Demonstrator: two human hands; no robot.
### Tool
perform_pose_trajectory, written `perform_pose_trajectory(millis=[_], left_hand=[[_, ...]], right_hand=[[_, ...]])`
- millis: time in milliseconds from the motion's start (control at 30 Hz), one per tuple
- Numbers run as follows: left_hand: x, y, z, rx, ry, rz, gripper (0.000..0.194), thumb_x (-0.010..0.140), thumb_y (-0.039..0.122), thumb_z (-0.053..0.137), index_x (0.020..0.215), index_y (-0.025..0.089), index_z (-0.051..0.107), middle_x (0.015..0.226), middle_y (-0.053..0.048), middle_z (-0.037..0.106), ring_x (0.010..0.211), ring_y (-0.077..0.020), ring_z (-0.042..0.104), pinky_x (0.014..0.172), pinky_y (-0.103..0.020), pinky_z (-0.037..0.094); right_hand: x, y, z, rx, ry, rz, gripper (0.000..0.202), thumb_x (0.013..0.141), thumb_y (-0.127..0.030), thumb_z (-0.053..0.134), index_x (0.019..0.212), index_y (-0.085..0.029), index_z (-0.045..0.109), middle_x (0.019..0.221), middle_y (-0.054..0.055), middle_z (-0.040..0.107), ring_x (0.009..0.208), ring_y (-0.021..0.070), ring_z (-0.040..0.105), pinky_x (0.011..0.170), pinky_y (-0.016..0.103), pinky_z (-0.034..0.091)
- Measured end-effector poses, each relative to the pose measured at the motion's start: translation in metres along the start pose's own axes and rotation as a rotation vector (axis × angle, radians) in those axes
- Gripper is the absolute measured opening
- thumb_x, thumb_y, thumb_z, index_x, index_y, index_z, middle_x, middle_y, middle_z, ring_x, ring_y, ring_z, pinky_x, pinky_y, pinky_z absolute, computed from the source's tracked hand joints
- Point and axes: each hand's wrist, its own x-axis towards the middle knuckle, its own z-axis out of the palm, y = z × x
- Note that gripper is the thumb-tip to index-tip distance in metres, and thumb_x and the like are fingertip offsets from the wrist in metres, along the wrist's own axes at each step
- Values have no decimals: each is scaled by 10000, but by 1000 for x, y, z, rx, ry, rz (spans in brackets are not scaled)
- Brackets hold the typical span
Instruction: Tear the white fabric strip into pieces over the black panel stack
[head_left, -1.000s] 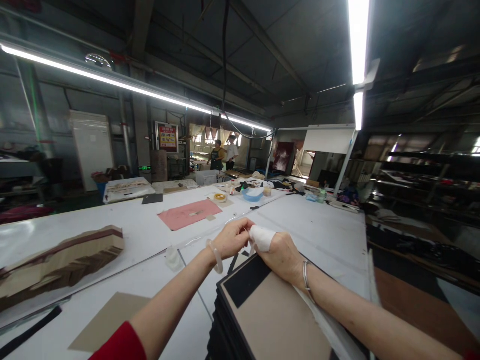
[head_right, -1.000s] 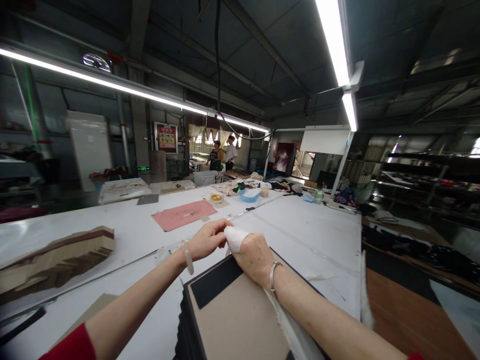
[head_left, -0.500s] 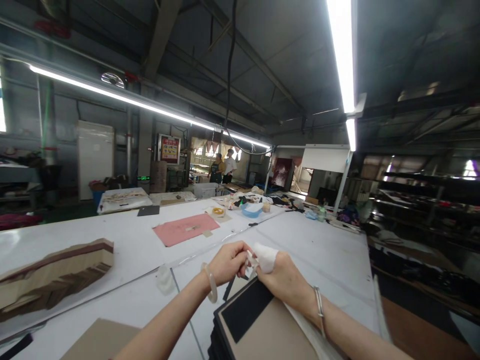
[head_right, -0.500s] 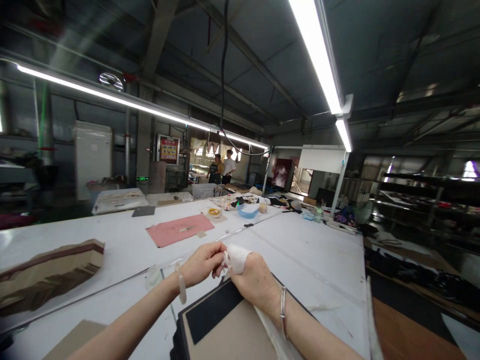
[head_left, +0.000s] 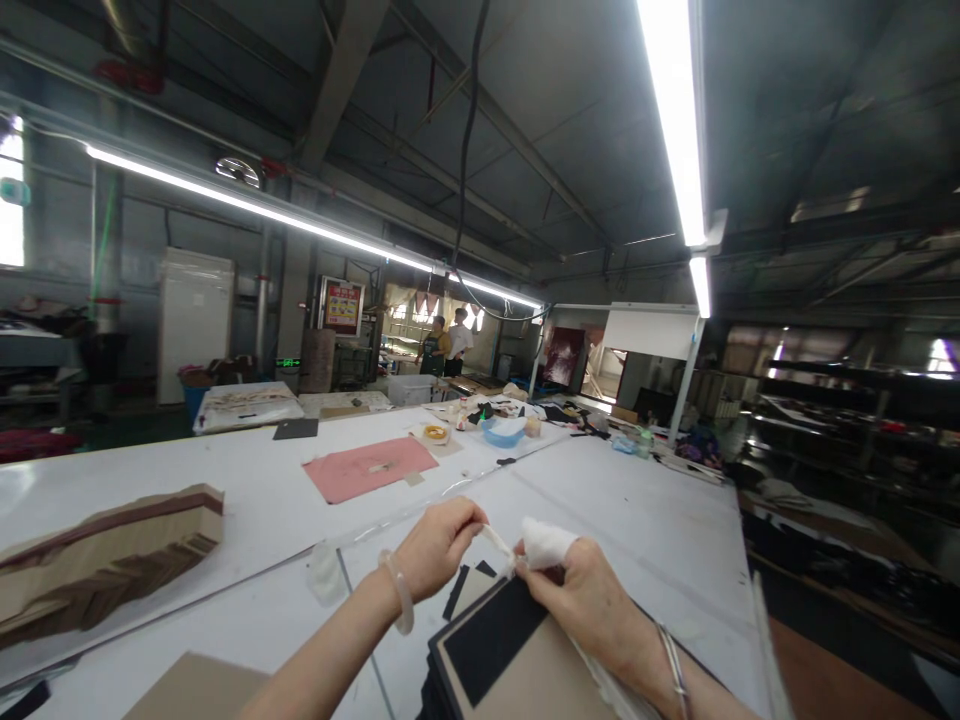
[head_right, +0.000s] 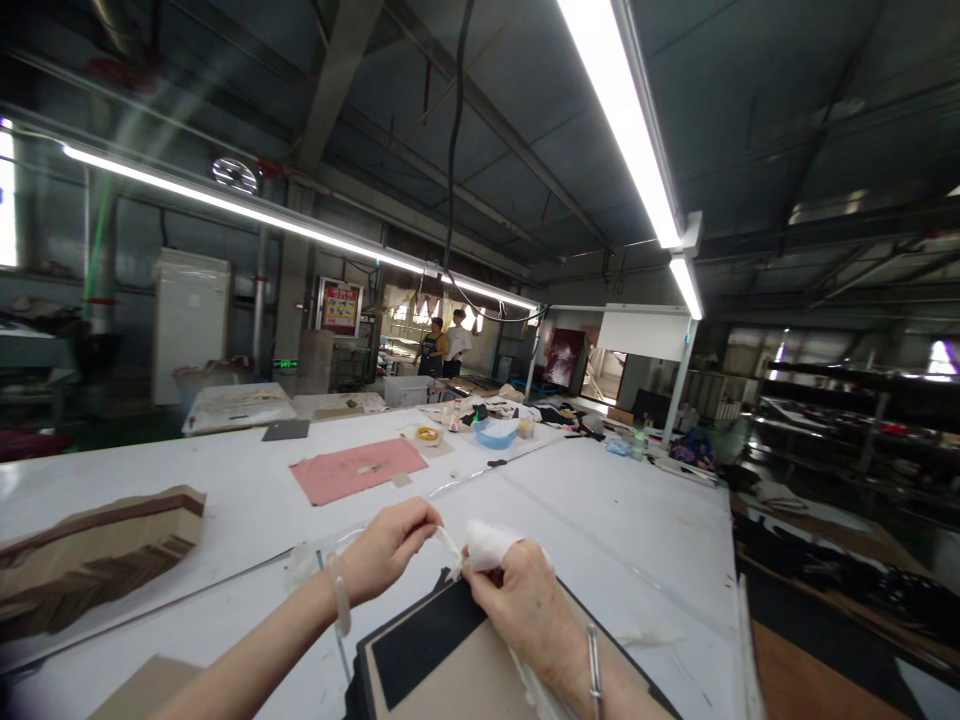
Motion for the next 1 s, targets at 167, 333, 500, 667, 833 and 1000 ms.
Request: perform_pose_trajectory(millis=[167,333,500,667,833,1000], left_hand=[[-9,-17,6,199,-52,122,208,875,162,387,936,203,581,941,-54,593,877,-174,541,784,-282,393],[-23,-39,30,115,-82,49,201,904,245,388,844,200,575,847,-44,601,795,-162,544,732,-264,397],[-21,-38,39,-70,-49,-83,202,891,332,444,806,200,571,815,-33,606,771,-170,517,740,-293,368],[-20,-39,35,-209,-6,-240,342,880,452,450,689,179,527,690,-33,568,686,-172,508,679,-310,392],[-9,-22,35,-1063,2,-468,375,934,424,376,959,99,561,964,-139,637,949,-205,626,878,-327,472],[19,-3,45,-1625,-8,-523,313,958,318,396,703,149,466,572,46,463,464,-51,464,600,-227,473]], right_hand=[[-11,-2,-9,96,-16,-32,270,897,-359,496,718,-204,626,693,-3,589,691,171,521,671,286,383],[-27,-3,-23,227,36,103,381,889,-504,505,676,-195,576,694,-3,534,712,170,491,686,279,383],[-17,-1,-9,622,116,242,370,797,-542,641,816,-175,682,809,43,648,814,201,551,793,305,402],[-3,-2,13,1229,78,363,348,817,-512,646,720,-180,605,613,13,627,657,166,573,804,346,434],[6,-4,17,1316,114,380,370,780,-523,688,689,-192,549,435,-55,483,502,132,488,732,322,438],[9,-6,17,1287,127,416,383,744,-525,721,680,-184,559,417,-61,442,476,119,442,644,291,420]])
